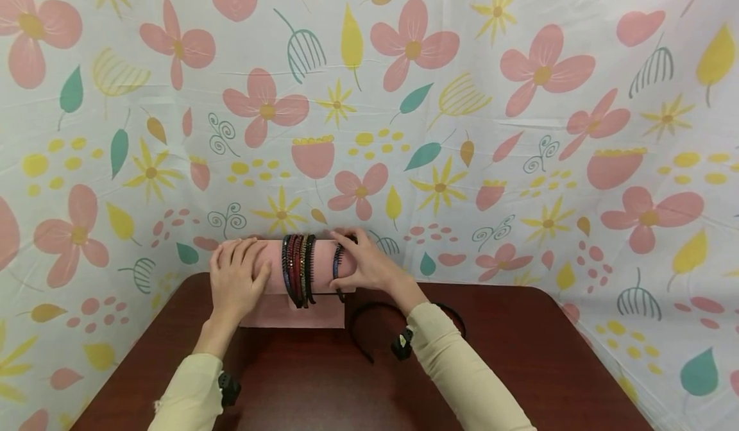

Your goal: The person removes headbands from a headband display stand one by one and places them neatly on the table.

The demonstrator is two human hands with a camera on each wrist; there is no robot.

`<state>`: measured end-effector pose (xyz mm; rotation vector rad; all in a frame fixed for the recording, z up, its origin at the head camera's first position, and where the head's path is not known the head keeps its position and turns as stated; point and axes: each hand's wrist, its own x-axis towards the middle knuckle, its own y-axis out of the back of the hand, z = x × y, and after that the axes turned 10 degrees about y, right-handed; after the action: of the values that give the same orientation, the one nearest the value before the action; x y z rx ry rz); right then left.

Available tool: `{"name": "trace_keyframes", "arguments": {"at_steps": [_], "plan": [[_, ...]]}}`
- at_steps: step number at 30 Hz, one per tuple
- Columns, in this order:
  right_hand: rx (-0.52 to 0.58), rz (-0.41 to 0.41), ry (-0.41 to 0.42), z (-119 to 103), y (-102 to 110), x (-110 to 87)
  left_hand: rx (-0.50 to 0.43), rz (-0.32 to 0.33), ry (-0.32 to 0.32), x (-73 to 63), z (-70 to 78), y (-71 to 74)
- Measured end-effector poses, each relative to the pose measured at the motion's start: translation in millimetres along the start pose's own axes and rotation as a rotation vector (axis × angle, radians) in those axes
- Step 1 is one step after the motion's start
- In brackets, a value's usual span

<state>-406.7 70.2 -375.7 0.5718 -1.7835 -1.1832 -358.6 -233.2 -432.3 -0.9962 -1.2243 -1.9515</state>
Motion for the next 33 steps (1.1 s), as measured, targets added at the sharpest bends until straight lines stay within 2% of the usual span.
{"name": "trace_keyframes", "arguments": {"at_steps": [10, 15, 21, 33], "plan": [[0.044, 0.064, -0.028, 6, -1, -17.6, 0.003, -0.009, 0.009, -1.6, 0.4, 0.8], [0.03, 0.113, -0.034, 8, 3, -28.5, 0.007, -0.016, 0.01, -0.9, 0.7, 1.5], [0.007, 0.113, -0.062, 12, 10, -42.9, 0.002, 0.008, 0.0, 0.3, 0.2, 0.9], [-0.072, 0.088, -0.08, 24, 18, -69.3, 0.005, -0.013, 0.006, 0.0, 1.3, 2.5]]}}
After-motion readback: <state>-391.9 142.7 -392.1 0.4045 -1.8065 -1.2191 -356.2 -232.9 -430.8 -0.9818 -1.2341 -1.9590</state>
